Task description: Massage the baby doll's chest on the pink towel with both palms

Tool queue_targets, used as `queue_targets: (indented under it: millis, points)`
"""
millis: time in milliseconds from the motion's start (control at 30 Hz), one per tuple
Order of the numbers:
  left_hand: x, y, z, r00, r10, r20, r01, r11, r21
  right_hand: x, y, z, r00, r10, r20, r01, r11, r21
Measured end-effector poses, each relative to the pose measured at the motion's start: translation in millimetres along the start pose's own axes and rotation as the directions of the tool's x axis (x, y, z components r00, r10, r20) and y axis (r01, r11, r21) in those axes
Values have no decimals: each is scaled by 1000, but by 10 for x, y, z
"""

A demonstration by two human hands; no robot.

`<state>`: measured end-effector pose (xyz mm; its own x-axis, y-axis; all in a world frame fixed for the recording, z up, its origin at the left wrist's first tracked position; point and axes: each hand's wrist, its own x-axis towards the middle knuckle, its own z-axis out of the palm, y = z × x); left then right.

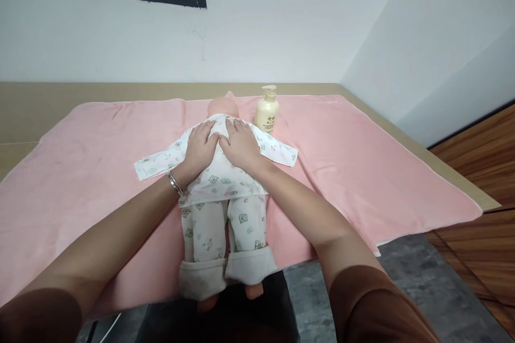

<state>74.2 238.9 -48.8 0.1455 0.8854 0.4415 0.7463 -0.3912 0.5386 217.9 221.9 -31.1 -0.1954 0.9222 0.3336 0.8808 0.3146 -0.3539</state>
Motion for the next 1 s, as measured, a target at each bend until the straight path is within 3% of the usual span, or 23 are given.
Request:
queue_targets:
  millis: [1000]
  points:
    - [-11,-13,10,1000,7,-9,-7,1000,1,-9,18,25,1000,-4,-25,4,1000,11]
